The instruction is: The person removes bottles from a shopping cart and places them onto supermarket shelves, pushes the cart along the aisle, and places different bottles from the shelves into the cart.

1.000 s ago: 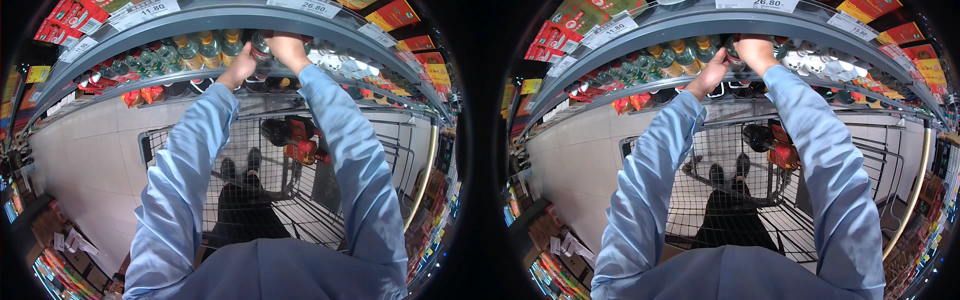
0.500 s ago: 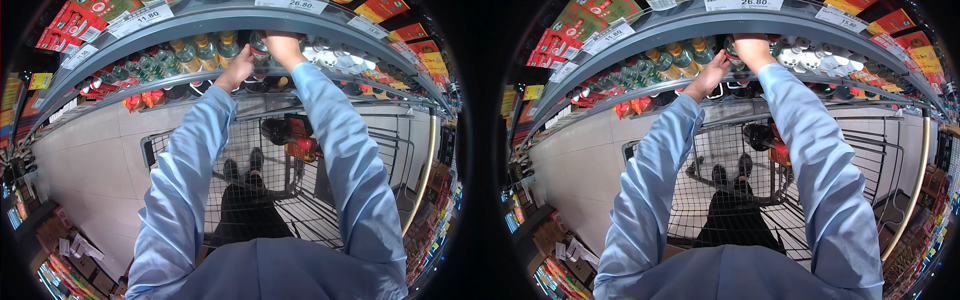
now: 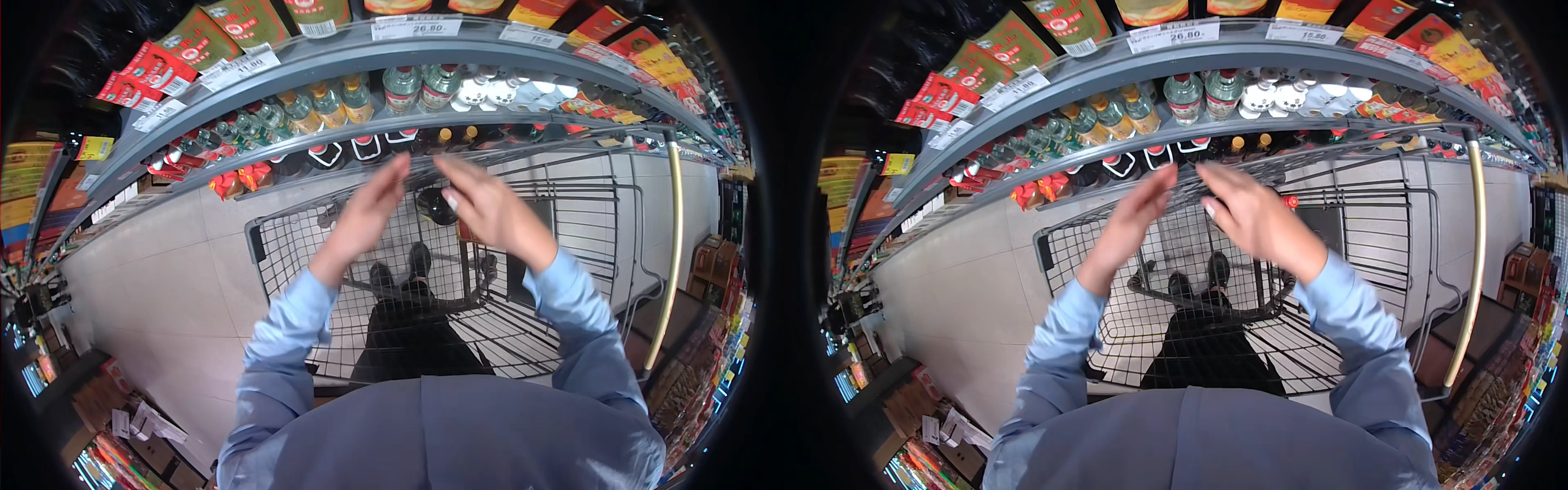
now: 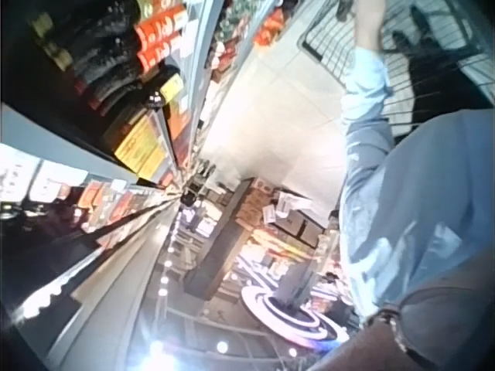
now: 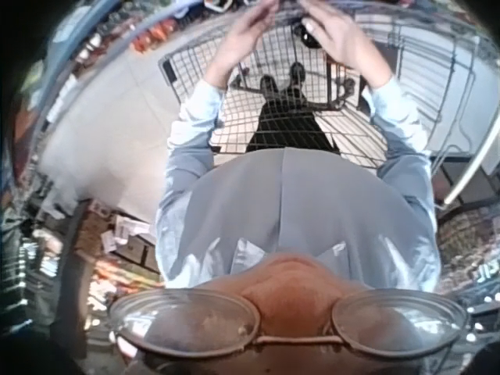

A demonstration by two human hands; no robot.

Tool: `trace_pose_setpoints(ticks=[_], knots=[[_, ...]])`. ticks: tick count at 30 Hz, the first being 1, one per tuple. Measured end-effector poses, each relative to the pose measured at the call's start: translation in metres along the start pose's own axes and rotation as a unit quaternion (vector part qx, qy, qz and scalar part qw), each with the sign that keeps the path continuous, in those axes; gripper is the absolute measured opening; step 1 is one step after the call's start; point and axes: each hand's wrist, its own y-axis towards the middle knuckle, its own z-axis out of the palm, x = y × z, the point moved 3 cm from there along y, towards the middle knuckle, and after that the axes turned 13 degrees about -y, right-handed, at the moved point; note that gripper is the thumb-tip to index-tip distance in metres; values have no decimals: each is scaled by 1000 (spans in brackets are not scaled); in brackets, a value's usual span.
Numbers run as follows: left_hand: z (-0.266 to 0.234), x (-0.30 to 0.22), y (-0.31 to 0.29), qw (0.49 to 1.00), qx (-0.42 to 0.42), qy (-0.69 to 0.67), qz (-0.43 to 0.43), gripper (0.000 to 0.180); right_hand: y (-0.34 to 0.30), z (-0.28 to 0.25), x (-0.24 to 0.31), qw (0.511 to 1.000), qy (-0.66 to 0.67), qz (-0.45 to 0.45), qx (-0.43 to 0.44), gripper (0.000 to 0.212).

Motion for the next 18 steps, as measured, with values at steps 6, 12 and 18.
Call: trace_pose_setpoints(ticks=[6, 12, 18], knots=[[10, 70, -151, 949, -14, 309, -52, 34, -158, 80, 39, 988, -66, 76, 118, 30], [-31, 100, -279, 908, -45, 387, -156, 28, -265, 97, 73, 949, -40, 182, 254, 31], [-65, 140, -307, 892, -171, 379, -175, 41, -297, 92, 51, 951, -204, 201, 114, 34]])
